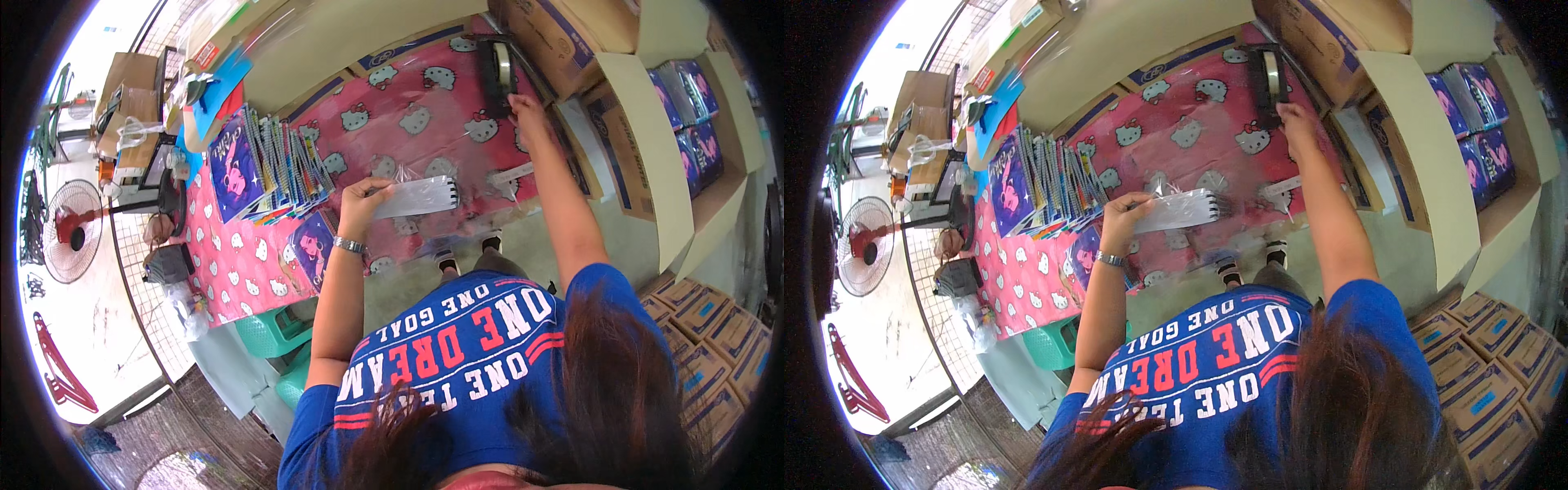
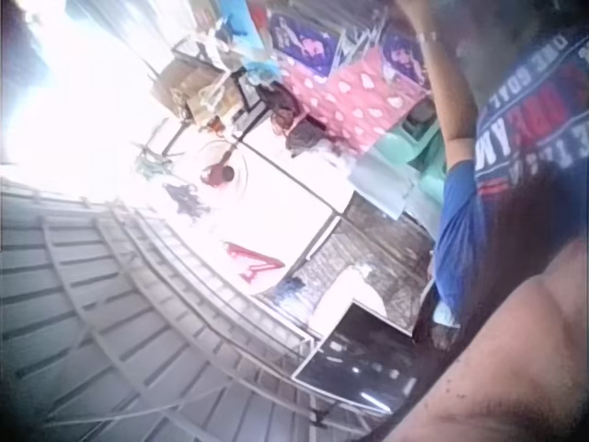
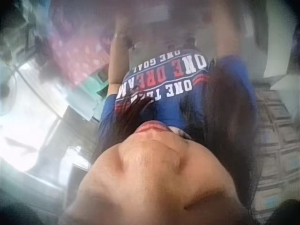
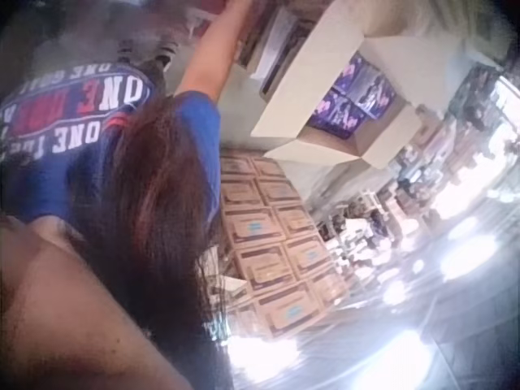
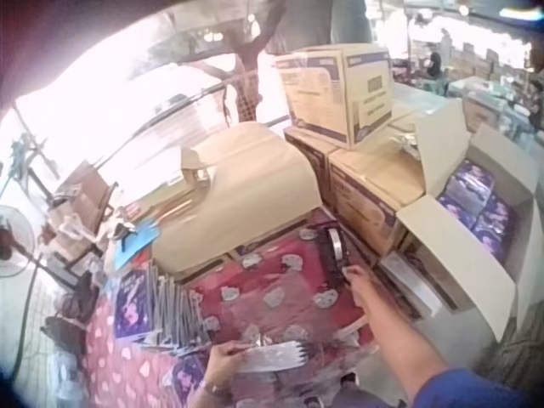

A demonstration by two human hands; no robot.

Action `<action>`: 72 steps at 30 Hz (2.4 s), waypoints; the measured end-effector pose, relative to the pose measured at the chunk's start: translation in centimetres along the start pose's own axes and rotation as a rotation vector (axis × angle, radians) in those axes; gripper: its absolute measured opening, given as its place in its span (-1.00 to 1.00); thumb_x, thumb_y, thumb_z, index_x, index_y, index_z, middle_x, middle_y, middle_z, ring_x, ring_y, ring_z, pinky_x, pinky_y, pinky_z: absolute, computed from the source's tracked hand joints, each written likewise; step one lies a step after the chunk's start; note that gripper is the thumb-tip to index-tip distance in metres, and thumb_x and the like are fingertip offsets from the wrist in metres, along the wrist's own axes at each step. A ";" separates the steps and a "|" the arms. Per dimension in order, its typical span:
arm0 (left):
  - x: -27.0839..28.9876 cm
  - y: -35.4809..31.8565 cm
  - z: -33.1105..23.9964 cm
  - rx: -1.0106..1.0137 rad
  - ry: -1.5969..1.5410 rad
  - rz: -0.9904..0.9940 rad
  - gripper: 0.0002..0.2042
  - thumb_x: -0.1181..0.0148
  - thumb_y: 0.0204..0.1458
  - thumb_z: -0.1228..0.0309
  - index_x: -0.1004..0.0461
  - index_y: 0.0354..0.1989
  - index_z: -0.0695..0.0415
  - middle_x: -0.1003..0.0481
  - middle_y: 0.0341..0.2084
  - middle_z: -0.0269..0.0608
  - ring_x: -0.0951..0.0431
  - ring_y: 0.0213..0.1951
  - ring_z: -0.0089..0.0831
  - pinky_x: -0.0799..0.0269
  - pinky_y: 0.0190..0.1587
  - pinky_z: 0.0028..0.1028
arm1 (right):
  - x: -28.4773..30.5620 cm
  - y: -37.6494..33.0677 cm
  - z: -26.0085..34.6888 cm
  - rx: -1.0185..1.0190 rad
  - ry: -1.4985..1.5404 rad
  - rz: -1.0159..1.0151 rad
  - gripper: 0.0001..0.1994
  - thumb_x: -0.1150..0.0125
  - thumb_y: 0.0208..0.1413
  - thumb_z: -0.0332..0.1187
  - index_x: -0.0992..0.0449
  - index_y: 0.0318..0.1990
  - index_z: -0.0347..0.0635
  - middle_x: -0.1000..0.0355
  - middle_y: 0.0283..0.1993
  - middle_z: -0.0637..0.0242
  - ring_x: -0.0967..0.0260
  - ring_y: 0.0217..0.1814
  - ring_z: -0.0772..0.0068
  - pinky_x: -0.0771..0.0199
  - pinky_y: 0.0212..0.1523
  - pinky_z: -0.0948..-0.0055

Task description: The person places a notebook into a plastic bag, removes a protective strip from the bag's adhesive, and seals it, repeating this for several notebooks and then placing the finished items into a box.

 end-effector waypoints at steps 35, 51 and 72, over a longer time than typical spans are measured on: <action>-2.7 -9.8 15.3 0.080 -0.463 0.126 -0.56 -0.24 0.00 0.38 -0.30 0.06 0.17 -0.46 -0.11 -0.12 -0.49 -0.12 -0.28 -0.40 -0.08 -0.32 | -19.5 -29.0 8.4 0.594 -0.755 1.048 -0.05 -0.41 -0.35 -0.59 -0.06 0.31 -0.07 -0.37 -0.03 0.24 -0.32 0.09 0.36 -0.29 0.13 0.38; 3.5 -9.3 -2.0 -0.282 0.162 -0.234 -0.70 -0.22 0.01 0.34 -0.46 -0.12 0.24 -0.51 -0.20 -0.16 -0.48 -0.12 -0.41 -0.37 -0.06 -0.42 | -18.9 -26.5 5.4 0.755 -0.953 0.911 -0.66 -0.29 -0.05 -0.40 -0.48 -0.08 -0.27 -0.45 -0.08 0.18 -0.41 -0.06 0.32 -0.38 -0.06 0.44; 2.9 -7.3 7.2 -0.019 -0.459 0.010 -0.62 0.14 0.26 0.29 -0.29 0.17 0.21 -0.40 0.06 -0.21 -0.35 0.09 -0.47 -0.21 0.17 -0.46 | -13.9 -21.3 1.1 0.169 -0.765 1.056 -0.67 -0.09 0.14 -0.44 -0.39 0.08 -0.21 -0.40 -0.02 0.40 -0.29 0.00 0.55 -0.26 0.05 0.52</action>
Point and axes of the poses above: each hand's wrist, its own y-axis towards the middle knuckle, its own x-axis out of the back of the hand, z = x × y, the point moved 7 cm from there along y, towards the middle knuckle
